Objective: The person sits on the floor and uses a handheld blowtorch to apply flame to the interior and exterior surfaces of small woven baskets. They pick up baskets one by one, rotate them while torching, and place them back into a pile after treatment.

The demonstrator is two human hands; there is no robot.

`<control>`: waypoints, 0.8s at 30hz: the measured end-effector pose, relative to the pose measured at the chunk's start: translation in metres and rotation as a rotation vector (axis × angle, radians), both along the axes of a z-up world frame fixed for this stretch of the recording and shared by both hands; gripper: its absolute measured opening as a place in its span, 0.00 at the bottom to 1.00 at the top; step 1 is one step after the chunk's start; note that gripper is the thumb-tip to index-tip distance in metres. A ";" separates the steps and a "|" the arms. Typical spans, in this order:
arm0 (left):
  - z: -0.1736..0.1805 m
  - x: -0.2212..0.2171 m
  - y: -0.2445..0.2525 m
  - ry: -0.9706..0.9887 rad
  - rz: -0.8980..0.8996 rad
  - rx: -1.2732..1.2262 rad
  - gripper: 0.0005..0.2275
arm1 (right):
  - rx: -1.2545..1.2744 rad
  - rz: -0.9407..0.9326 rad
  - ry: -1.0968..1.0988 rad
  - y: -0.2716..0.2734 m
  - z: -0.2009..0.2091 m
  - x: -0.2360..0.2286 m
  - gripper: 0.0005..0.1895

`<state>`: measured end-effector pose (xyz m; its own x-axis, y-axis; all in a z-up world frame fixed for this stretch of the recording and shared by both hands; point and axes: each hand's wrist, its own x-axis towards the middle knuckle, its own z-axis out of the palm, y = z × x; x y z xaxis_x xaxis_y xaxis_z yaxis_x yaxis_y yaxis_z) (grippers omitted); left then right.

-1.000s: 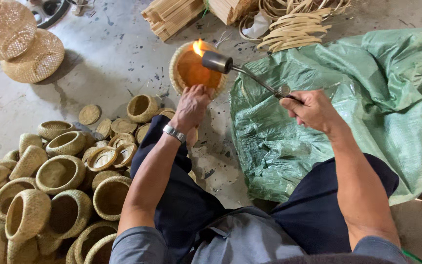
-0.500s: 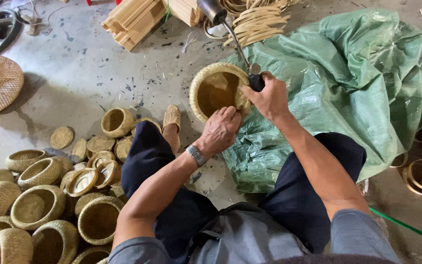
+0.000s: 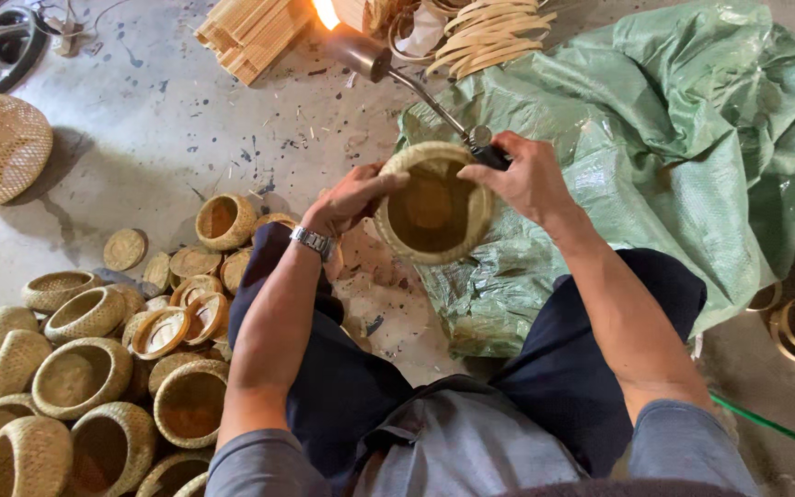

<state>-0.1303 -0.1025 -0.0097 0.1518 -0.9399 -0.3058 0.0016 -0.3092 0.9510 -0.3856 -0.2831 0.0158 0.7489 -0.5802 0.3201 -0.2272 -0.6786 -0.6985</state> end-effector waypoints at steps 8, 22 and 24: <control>-0.029 0.051 0.031 0.328 0.684 -0.394 0.28 | 0.342 0.054 0.053 -0.004 0.020 -0.025 0.19; 0.003 0.036 0.042 -0.946 0.773 -0.691 0.47 | 0.283 0.225 0.281 0.025 0.035 -0.004 0.14; 0.004 0.037 0.044 -0.894 0.804 -0.697 0.46 | 0.371 0.197 0.319 0.022 0.034 -0.006 0.14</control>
